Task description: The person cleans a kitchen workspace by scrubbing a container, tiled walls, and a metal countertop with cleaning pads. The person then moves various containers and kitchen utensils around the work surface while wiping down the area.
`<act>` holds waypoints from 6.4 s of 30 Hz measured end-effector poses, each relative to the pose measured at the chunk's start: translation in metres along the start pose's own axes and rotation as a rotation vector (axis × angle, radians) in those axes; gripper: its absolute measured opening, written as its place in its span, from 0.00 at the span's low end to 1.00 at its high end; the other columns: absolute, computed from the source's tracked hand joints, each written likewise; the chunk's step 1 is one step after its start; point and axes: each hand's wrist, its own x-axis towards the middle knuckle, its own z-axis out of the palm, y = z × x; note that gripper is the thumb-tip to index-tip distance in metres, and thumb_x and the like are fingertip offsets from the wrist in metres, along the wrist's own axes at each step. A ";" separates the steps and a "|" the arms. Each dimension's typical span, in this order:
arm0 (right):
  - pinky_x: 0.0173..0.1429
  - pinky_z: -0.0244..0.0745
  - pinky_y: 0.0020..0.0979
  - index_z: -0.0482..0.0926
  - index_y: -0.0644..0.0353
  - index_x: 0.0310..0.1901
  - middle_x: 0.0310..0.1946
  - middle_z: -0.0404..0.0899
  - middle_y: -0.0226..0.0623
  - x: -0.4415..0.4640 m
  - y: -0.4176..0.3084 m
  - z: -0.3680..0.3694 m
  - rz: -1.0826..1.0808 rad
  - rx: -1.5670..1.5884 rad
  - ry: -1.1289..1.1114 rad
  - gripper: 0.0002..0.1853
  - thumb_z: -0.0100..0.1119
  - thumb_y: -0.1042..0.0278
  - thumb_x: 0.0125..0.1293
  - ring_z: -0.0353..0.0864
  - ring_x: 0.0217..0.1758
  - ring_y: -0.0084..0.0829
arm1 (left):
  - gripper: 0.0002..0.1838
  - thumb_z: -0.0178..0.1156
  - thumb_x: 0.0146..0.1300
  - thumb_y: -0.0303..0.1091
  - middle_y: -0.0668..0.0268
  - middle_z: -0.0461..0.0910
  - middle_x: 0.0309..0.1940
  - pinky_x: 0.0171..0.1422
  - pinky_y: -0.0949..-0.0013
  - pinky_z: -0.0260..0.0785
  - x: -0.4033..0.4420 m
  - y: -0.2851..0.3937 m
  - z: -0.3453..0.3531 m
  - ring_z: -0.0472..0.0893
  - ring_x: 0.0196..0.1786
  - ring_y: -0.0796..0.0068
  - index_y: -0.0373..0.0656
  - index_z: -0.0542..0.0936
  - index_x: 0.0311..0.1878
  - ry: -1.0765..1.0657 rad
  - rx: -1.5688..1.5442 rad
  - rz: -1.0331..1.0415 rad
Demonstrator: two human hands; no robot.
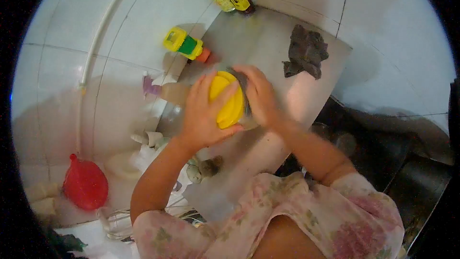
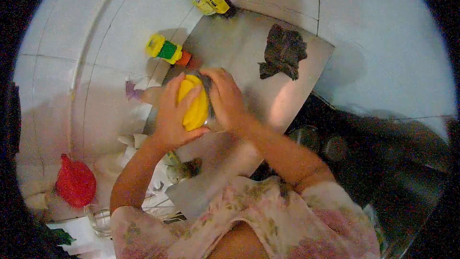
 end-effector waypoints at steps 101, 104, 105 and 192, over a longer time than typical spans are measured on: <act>0.70 0.52 0.44 0.60 0.59 0.66 0.63 0.61 0.55 -0.004 0.025 0.070 0.033 -0.357 0.451 0.25 0.43 0.66 0.67 0.59 0.66 0.54 | 0.42 0.57 0.54 0.61 0.39 0.58 0.64 0.69 0.51 0.53 0.088 -0.073 0.041 0.60 0.66 0.42 0.47 0.62 0.68 0.277 -0.236 -0.388; 0.70 0.52 0.44 0.61 0.61 0.65 0.63 0.62 0.56 0.040 0.051 0.046 -0.067 -0.193 0.440 0.24 0.41 0.67 0.68 0.60 0.65 0.54 | 0.42 0.57 0.54 0.62 0.40 0.60 0.62 0.66 0.49 0.56 0.093 -0.078 0.053 0.63 0.63 0.40 0.48 0.63 0.67 0.356 -0.157 -0.447; 0.70 0.53 0.45 0.61 0.63 0.64 0.62 0.62 0.56 0.052 0.052 0.037 -0.036 -0.107 0.370 0.23 0.41 0.68 0.69 0.60 0.65 0.55 | 0.42 0.57 0.54 0.62 0.40 0.60 0.62 0.65 0.49 0.57 0.097 -0.077 0.053 0.63 0.62 0.40 0.47 0.62 0.68 0.356 -0.143 -0.492; 0.62 0.62 0.45 0.75 0.62 0.50 0.52 0.74 0.48 0.017 0.085 -0.142 -0.316 -1.030 -0.303 0.20 0.48 0.80 0.52 0.70 0.56 0.49 | 0.46 0.70 0.43 0.41 0.53 0.58 0.66 0.72 0.51 0.47 -0.058 0.024 0.002 0.54 0.70 0.46 0.44 0.60 0.67 0.779 -0.117 -0.683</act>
